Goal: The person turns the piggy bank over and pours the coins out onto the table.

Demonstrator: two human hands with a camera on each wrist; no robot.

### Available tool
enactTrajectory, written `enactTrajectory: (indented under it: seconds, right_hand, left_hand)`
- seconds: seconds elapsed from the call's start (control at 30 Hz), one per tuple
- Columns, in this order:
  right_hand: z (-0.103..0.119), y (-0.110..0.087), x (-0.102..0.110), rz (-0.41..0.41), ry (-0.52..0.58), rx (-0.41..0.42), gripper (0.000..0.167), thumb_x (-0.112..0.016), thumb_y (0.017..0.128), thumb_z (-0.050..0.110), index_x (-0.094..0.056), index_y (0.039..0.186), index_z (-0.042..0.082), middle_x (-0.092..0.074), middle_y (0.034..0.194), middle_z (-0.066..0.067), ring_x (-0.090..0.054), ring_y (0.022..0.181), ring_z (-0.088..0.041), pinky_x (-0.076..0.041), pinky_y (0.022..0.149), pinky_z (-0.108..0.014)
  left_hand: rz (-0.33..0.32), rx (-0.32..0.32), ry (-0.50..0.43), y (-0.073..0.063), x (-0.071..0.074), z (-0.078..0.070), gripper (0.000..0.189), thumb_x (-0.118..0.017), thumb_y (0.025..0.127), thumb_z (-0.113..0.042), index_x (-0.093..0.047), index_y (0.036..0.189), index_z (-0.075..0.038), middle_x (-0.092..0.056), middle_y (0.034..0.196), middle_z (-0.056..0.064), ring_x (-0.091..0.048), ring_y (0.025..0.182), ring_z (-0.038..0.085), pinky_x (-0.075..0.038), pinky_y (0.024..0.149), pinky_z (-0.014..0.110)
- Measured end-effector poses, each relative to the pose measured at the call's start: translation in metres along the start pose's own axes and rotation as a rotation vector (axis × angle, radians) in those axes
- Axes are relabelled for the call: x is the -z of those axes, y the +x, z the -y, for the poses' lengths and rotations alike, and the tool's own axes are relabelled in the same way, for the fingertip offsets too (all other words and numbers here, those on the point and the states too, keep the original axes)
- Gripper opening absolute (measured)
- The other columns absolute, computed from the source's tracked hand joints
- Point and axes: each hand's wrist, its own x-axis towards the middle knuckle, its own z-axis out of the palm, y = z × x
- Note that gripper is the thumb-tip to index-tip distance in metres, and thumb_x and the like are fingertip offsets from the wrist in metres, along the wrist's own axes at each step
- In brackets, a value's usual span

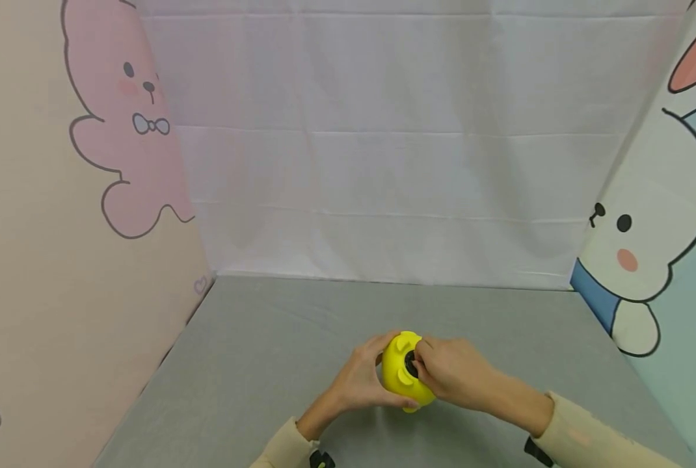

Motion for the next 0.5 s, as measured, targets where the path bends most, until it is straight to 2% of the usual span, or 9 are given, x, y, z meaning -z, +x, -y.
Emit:
enactTrajectory:
  seconds: [0.2, 0.37, 0.5]
  right_hand:
    - [0.0002, -0.0006, -0.0013, -0.019, 0.003, -0.014, 0.019, -0.073, 0.093, 0.011, -0.058, 0.082, 0.012, -0.048, 0.070, 0.008, -0.032, 0.055, 0.002, -0.031, 0.050, -0.010]
    - [-0.0006, -0.0012, 0.0029, -0.021, 0.020, -0.016, 0.018, -0.073, 0.093, 0.009, -0.059, 0.083, 0.012, -0.050, 0.072, 0.008, -0.033, 0.057, 0.003, -0.032, 0.051, -0.010]
    - [-0.0009, -0.0002, 0.0075, -0.023, 0.014, -0.012, 0.016, -0.073, 0.094, 0.010, -0.060, 0.084, 0.012, -0.052, 0.073, 0.007, -0.035, 0.058, 0.003, -0.034, 0.051, -0.011]
  left_hand:
    - [-0.012, -0.031, 0.036, -0.0010, -0.0022, 0.0000, 0.107, -0.098, 0.071, -0.044, -0.042, 0.159, -0.019, -0.058, 0.148, 0.002, -0.059, 0.129, 0.012, -0.057, 0.106, 0.026]
    - [-0.020, -0.039, 0.078, -0.0017, -0.0035, 0.0008, 0.108, -0.099, 0.070, -0.045, -0.043, 0.158, -0.017, -0.060, 0.146, 0.002, -0.060, 0.127, 0.011, -0.058, 0.104, 0.025]
    - [-0.011, -0.047, 0.075, -0.0022, -0.0044, 0.0019, 0.105, -0.098, 0.071, -0.045, -0.045, 0.157, -0.019, -0.060, 0.145, 0.001, -0.061, 0.125, 0.009, -0.059, 0.102, 0.024]
